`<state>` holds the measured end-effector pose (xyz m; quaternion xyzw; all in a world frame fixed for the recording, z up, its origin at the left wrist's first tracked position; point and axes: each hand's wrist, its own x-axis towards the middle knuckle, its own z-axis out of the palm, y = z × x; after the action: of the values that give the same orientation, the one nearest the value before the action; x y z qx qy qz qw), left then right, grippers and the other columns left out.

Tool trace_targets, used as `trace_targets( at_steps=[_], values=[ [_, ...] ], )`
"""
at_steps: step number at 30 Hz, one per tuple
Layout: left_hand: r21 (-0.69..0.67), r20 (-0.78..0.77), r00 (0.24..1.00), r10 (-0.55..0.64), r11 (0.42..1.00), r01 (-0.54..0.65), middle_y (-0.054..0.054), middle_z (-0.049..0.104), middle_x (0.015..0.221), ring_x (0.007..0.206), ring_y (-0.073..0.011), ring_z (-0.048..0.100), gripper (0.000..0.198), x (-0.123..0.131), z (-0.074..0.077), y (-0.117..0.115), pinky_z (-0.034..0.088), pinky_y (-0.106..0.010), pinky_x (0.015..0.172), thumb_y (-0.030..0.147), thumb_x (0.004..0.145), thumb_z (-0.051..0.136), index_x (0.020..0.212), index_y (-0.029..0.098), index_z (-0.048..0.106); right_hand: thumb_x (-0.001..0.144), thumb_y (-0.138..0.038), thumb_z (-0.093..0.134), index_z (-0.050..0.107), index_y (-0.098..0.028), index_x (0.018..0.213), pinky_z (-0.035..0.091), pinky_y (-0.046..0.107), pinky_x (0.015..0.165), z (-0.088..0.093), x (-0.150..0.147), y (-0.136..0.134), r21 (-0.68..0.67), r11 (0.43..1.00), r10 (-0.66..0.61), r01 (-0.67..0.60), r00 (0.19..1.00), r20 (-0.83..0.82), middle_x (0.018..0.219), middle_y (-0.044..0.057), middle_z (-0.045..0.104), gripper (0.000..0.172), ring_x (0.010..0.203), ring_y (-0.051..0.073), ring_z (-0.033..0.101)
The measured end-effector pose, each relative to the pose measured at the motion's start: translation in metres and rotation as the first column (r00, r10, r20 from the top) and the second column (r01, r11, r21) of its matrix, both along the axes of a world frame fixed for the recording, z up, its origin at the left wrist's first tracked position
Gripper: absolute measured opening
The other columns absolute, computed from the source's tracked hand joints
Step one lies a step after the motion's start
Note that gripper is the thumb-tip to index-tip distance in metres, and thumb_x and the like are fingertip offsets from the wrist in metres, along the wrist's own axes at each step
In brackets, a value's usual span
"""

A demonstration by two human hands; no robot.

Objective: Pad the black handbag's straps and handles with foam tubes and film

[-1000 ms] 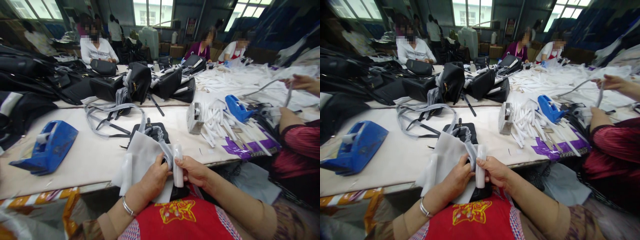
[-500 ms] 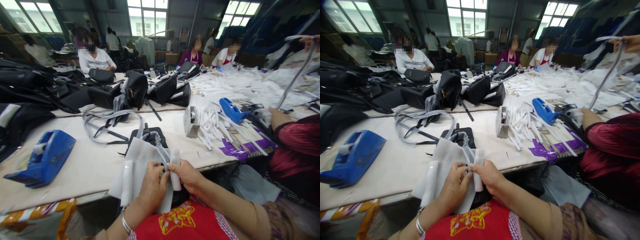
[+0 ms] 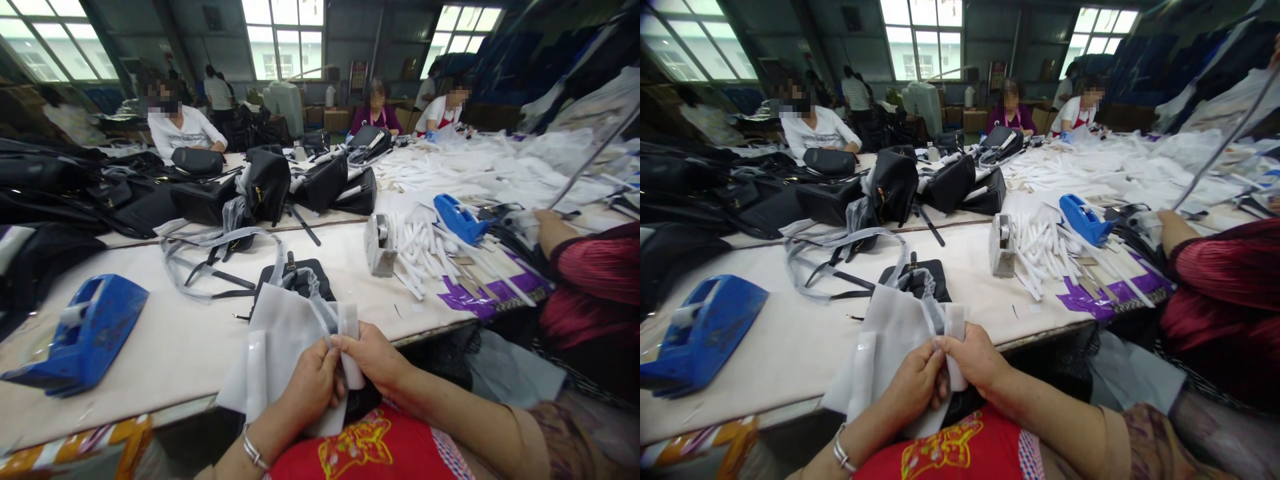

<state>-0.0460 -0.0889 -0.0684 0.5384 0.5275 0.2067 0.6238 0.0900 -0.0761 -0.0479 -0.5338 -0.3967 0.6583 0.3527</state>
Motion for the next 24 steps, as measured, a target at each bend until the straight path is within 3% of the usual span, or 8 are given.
trace_targets(
  at_steps=[7, 14, 20, 24],
  values=[
    [0.301, -0.104, 0.995, 0.009, 0.953, 0.023, -0.002, 0.063, 0.064, 0.047, -0.0149, 0.057, 0.032, -0.003, -0.009, -0.002, 0.042, -0.026, 0.045, 0.043, 0.098, 0.03, 0.087, 0.022, 0.052, 0.069, -0.045, 0.074, 0.062, -0.013, 0.091, 0.04, 0.02, 0.043, 0.009, 0.026, 0.0, 0.013, 0.993, 0.116, -0.119, 0.985, 0.13, 0.07, 0.001, 0.065, 0.041, 0.053, 0.011, 0.053],
    [0.489, -0.284, 0.958, -0.032, 0.854, 0.174, -0.005, 0.064, 0.075, 0.067, -0.0184, 0.061, 0.029, -0.006, -0.009, -0.002, 0.045, -0.03, 0.064, 0.031, 0.098, 0.03, 0.087, 0.019, 0.054, 0.072, -0.036, 0.068, 0.063, -0.015, 0.084, 0.042, 0.022, 0.046, 0.017, 0.031, -0.004, 0.024, 0.991, 0.128, -0.132, 0.983, 0.132, 0.061, -0.002, 0.061, 0.024, 0.048, 0.009, 0.05],
    [0.514, -0.217, 0.954, -0.207, 0.806, 0.292, -0.005, 0.066, 0.089, 0.077, -0.0171, 0.061, 0.027, -0.015, 0.002, -0.002, 0.047, -0.029, 0.074, 0.024, 0.096, 0.033, 0.102, 0.018, 0.059, 0.074, -0.042, 0.067, 0.06, -0.015, 0.081, 0.038, 0.021, 0.043, 0.009, 0.023, -0.002, 0.049, 0.996, 0.066, -0.071, 0.994, 0.093, 0.056, -0.004, 0.056, 0.029, 0.046, 0.009, 0.048],
    [0.477, -0.095, 0.969, -0.229, 0.843, 0.247, -0.004, 0.069, 0.099, 0.086, -0.0167, 0.064, 0.024, -0.018, 0.013, -0.004, 0.047, -0.027, 0.081, 0.02, 0.091, 0.042, 0.108, 0.017, 0.058, 0.075, -0.041, 0.066, 0.062, -0.014, 0.081, 0.038, 0.021, 0.044, 0.006, 0.023, -0.003, 0.091, 0.994, 0.054, -0.063, 0.993, 0.1, 0.058, -0.003, 0.057, 0.028, 0.046, 0.009, 0.047]
  ],
)
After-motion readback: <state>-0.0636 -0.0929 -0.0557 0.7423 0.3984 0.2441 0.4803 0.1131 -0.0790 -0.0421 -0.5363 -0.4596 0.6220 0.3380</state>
